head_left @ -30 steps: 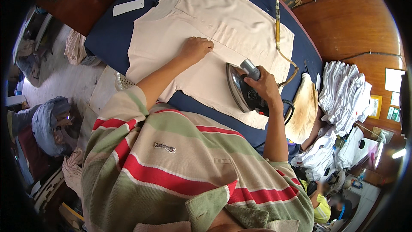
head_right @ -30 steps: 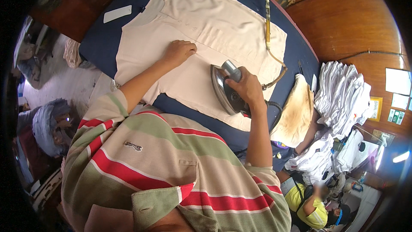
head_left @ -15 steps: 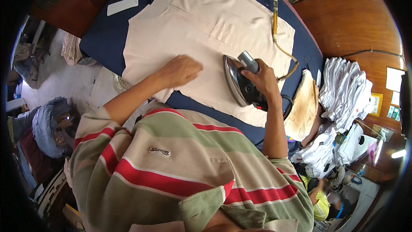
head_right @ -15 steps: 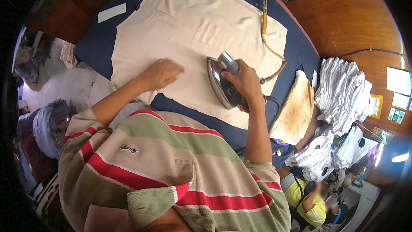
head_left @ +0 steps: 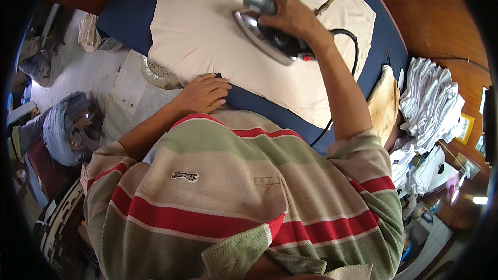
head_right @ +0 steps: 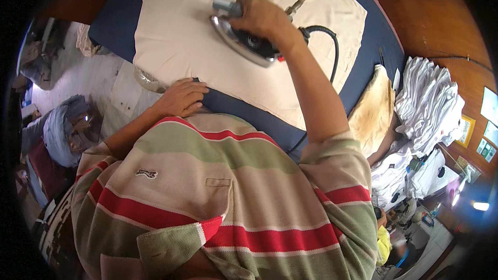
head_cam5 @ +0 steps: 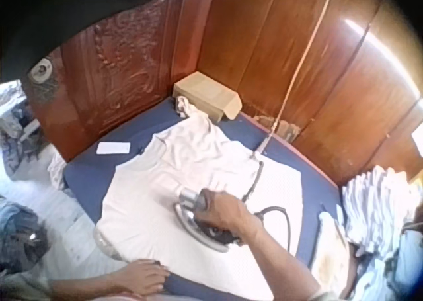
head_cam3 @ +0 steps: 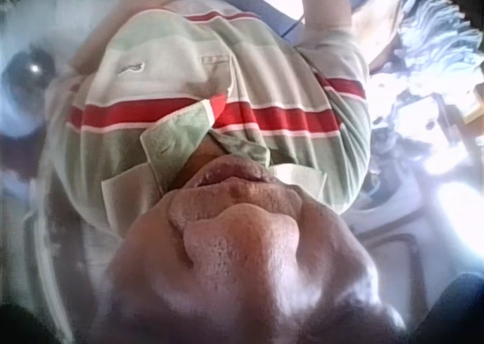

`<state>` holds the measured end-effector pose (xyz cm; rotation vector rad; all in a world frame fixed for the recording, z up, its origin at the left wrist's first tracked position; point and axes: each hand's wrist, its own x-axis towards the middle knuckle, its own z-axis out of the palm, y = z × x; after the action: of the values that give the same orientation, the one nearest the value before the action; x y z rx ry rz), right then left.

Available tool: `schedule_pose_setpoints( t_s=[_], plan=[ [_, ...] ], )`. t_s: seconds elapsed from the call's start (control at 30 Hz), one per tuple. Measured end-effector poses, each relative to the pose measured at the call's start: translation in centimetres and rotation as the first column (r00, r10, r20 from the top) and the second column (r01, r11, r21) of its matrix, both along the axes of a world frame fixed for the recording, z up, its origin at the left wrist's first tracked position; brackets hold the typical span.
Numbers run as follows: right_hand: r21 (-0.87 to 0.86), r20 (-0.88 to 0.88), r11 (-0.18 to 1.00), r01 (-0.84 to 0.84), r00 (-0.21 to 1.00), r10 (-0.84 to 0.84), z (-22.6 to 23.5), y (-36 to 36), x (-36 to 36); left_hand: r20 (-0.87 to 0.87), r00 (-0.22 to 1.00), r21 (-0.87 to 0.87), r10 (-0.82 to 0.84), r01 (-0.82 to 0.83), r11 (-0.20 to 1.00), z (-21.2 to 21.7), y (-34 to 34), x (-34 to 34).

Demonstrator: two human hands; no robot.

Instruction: The person irons a light-colored long-sleeved shirt by laying it flat on a padded table and pressing the fabric with an iron, moving it across the sleeves and the main body of the garment.

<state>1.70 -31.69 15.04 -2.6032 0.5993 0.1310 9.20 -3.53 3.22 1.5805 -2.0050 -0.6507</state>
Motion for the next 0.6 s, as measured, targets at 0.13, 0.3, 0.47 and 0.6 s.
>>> schedule_pose_setpoints(
  t_s=[0.13, 0.3, 0.47, 0.6],
  plan=[
    [0.030, -0.170, 0.971, -0.237, 0.956, 0.238, 1.1, 6.4, -4.3, 0.136, 0.872, -0.248, 0.470, -0.429, 0.869, -0.5, 1.8, -0.2],
    [0.083, -0.135, 0.977, -0.198, 0.969, 0.208, 1.3, 8.1, -6.7, 0.277, 0.741, -0.277, 0.612, -0.548, 0.789, -0.8, 1.0, 1.5],
    [-0.044, -0.117, 0.999, 0.020, 0.993, -0.025, 1.5, 3.5, -7.5, 0.275, 0.772, -0.290, 0.573, -0.502, 0.815, 1.0, 0.3, 2.3],
    [-0.090, -0.038, 0.994, 0.061, 0.997, -0.065, 0.2, -0.8, -9.1, 0.110, 0.976, -0.212, 0.186, -0.160, 0.964, 3.1, -3.8, -3.0]
  ],
)
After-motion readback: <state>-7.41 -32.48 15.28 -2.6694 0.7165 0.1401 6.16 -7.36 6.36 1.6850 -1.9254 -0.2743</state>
